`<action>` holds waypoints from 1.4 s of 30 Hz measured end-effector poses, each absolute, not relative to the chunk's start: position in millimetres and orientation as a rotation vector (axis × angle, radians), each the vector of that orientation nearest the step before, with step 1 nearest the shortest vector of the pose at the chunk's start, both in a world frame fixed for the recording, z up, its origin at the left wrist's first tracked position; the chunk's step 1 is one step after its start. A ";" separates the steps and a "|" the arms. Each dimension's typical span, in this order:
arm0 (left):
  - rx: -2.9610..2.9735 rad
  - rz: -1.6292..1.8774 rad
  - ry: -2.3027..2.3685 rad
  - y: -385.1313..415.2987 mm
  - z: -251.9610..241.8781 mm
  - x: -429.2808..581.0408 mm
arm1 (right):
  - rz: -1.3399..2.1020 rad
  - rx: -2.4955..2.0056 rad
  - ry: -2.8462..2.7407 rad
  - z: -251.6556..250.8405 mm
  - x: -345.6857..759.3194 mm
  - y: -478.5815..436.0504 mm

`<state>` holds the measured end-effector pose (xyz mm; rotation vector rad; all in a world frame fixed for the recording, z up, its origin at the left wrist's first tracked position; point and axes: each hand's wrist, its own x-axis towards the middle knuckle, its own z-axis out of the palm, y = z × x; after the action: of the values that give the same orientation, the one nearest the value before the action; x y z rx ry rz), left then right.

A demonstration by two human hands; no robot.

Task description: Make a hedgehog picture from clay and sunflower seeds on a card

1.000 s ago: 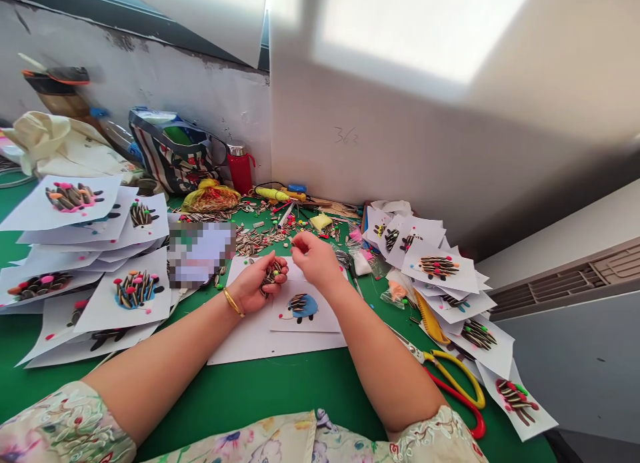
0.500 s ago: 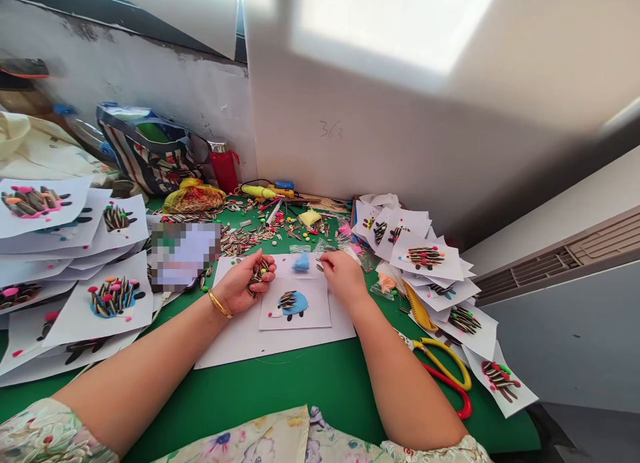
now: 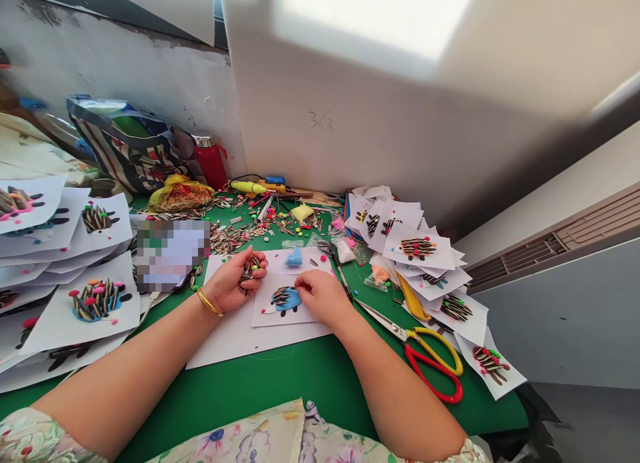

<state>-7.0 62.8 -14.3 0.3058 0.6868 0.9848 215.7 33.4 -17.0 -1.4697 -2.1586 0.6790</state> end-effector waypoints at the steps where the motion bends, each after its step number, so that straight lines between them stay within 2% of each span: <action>1: 0.308 0.985 0.688 62.7 -14.4 -7.1 | 0.685 -1.467 -2.174 -17.3 214.3 32.1; 22: 0.309 0.981 0.682 63.0 -15.6 -7.3 | 0.342 -1.392 -2.444 -28.6 203.7 34.3; 29: 0.313 0.981 0.689 62.7 -15.8 -7.3 | 0.349 -1.383 -2.456 -28.3 203.6 34.2; 42: 0.266 0.991 0.675 62.2 -16.8 -6.8 | 0.332 -1.152 -2.208 7.4 195.7 31.4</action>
<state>-6.8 62.2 -16.8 0.2661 0.6749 0.9909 195.7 31.4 7.4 -1.1520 -2.2077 0.3317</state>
